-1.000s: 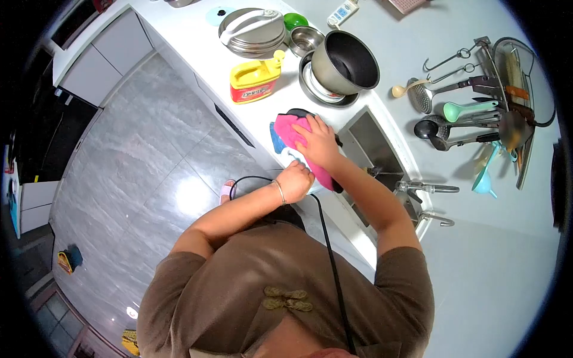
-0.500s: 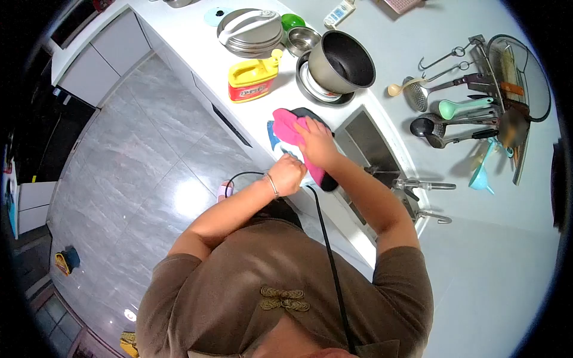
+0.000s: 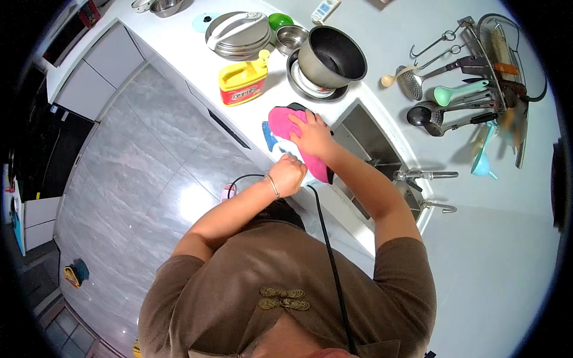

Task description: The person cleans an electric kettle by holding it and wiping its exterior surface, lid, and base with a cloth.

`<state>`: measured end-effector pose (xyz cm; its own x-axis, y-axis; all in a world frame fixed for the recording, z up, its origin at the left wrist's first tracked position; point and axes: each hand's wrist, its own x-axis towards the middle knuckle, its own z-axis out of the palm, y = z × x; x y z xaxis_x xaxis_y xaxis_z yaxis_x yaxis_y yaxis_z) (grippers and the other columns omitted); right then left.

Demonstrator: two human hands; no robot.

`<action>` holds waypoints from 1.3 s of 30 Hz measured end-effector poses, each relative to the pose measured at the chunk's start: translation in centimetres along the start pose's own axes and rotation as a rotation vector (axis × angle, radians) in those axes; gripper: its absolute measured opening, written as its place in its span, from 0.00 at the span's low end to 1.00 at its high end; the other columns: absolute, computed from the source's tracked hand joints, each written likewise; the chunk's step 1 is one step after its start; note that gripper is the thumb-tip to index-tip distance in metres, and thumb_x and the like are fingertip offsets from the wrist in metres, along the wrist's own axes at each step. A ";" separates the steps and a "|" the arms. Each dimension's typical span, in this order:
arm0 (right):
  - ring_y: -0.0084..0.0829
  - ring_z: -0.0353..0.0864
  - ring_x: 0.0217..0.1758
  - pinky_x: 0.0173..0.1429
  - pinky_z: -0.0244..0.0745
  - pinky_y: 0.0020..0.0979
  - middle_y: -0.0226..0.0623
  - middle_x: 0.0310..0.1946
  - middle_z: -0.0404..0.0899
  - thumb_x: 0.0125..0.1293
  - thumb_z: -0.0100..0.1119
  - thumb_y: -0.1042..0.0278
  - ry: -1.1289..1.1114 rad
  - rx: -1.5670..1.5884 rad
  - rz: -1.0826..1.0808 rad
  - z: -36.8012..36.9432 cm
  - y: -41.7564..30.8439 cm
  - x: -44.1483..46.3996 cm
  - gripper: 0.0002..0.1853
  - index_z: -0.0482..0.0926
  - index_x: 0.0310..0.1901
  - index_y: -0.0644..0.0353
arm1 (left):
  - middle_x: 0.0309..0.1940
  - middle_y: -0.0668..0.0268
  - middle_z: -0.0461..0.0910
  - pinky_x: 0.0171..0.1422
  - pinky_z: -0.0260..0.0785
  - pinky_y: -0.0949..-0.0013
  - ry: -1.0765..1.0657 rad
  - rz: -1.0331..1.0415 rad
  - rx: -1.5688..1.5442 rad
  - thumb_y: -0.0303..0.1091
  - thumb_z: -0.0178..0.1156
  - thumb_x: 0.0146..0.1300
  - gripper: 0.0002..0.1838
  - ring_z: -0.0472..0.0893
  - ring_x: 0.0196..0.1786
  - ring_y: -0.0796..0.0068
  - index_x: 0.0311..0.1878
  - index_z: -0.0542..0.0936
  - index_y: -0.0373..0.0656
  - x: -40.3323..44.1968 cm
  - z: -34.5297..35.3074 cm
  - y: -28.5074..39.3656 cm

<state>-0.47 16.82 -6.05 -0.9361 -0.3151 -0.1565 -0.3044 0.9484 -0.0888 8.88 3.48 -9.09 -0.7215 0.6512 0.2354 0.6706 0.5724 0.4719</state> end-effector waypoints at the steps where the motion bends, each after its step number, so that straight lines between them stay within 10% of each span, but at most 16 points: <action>1: 0.59 0.59 0.69 0.62 0.59 0.71 0.50 0.67 0.60 0.62 0.52 0.44 0.011 0.013 0.032 0.5 -0.2 0.9 0.31 0.66 0.68 0.36 | 0.27 0.56 0.80 0.49 0.66 0.59 0.020 0.022 0.009 0.33 0.60 0.44 0.09 0.80 0.38 0.57 0.29 0.78 0.39 -0.4 0.5 0.2; 12: 0.54 0.62 0.68 0.64 0.63 0.64 0.44 0.66 0.63 0.64 0.49 0.44 -0.234 -0.010 0.211 1.3 -2.1 8.6 0.29 0.66 0.68 0.37 | 0.28 0.56 0.80 0.51 0.67 0.59 0.035 -0.047 -0.015 0.34 0.65 0.40 0.12 0.80 0.39 0.56 0.27 0.76 0.39 -0.6 -0.5 -0.6; 21: 0.59 0.56 0.71 0.63 0.59 0.67 0.50 0.71 0.55 0.58 0.62 0.50 -0.037 -0.171 -0.246 -3.7 -0.7 -6.9 0.34 0.66 0.68 0.33 | 0.28 0.54 0.80 0.52 0.67 0.59 0.046 0.013 -0.073 0.35 0.67 0.39 0.13 0.80 0.39 0.55 0.28 0.78 0.39 -0.6 -1.1 -1.0; 39: 0.55 0.60 0.69 0.63 0.59 0.68 0.45 0.66 0.62 0.65 0.51 0.47 -0.248 -0.111 0.179 1.4 -3.9 8.7 0.28 0.68 0.66 0.42 | 0.25 0.55 0.80 0.49 0.67 0.60 0.012 -0.017 -0.026 0.32 0.61 0.42 0.08 0.80 0.36 0.56 0.26 0.77 0.39 -0.5 -0.7 -0.5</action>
<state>-7.22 10.31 -8.49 -0.9092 -0.1293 -0.3959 -0.1691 0.9833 0.0672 8.78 2.47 -8.85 -0.7347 0.6356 0.2372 0.6537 0.5698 0.4980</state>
